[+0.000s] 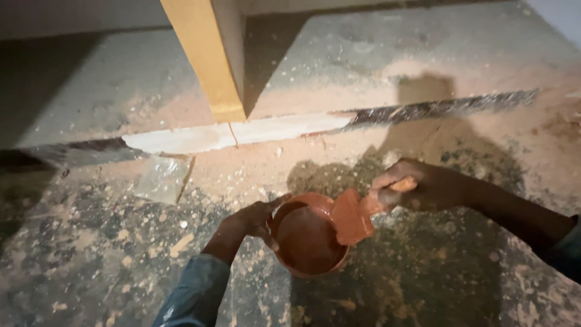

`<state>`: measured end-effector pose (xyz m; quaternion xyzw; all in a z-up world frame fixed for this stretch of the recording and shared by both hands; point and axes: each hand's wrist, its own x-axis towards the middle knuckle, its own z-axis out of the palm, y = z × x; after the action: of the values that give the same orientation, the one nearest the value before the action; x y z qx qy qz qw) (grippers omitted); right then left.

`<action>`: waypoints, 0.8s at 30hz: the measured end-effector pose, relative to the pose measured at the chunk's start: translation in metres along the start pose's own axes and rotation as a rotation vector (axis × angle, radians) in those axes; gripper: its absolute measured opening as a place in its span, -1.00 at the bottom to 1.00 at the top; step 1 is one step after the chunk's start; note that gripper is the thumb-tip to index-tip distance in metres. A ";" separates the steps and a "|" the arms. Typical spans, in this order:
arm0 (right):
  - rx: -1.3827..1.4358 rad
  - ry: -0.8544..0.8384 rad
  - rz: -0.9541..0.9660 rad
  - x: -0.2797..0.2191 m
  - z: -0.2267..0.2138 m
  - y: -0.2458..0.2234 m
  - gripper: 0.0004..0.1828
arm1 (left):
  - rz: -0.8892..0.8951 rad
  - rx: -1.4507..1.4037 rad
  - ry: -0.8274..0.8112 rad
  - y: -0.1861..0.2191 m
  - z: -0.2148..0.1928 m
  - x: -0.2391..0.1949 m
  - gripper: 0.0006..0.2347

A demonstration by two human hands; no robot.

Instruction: The person paints the edges and vertical supports of built-in wall shelves with reddish-brown paint using a brush. They repeatedly dip the brush into a small container and apply paint to the shelf frame, covering the yellow base coat.

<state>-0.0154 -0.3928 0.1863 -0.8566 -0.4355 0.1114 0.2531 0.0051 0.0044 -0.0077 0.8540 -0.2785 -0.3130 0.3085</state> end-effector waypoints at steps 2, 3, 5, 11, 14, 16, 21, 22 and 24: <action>0.139 -0.189 0.147 0.001 -0.005 -0.016 -0.46 | 0.031 -0.026 0.002 0.000 -0.002 -0.001 0.29; 0.212 -0.286 0.220 0.001 -0.005 -0.025 -0.46 | 0.045 -0.041 0.000 0.001 -0.004 -0.002 0.29; 0.262 -0.446 0.390 -0.007 0.005 -0.042 -0.47 | -0.055 -0.048 -0.023 0.001 -0.006 -0.005 0.27; -0.907 -0.241 -0.756 -0.054 0.076 -0.036 -0.57 | -0.279 0.072 -0.100 0.005 -0.010 -0.005 0.21; -0.747 -0.259 -0.726 -0.091 0.120 -0.011 -0.39 | -0.308 0.105 -0.125 0.002 -0.011 -0.006 0.19; -0.738 -0.011 -0.581 -0.117 0.161 -0.006 -0.52 | -0.322 0.115 -0.140 0.000 -0.011 -0.007 0.19; -0.749 0.243 -0.482 -0.149 0.186 0.017 -0.69 | -0.413 0.252 -0.144 0.001 -0.011 -0.010 0.16; -0.751 0.282 -0.489 -0.147 0.178 0.020 -0.70 | -0.457 0.316 -0.155 0.004 -0.021 -0.011 0.12; -0.727 0.344 -0.482 -0.144 0.156 0.016 -0.72 | -0.540 0.458 -0.178 0.012 -0.047 -0.011 0.03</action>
<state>-0.1541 -0.4633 0.0416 -0.7701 -0.5846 -0.2543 0.0237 0.0279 0.0200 0.0337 0.9130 -0.1318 -0.3860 -0.0099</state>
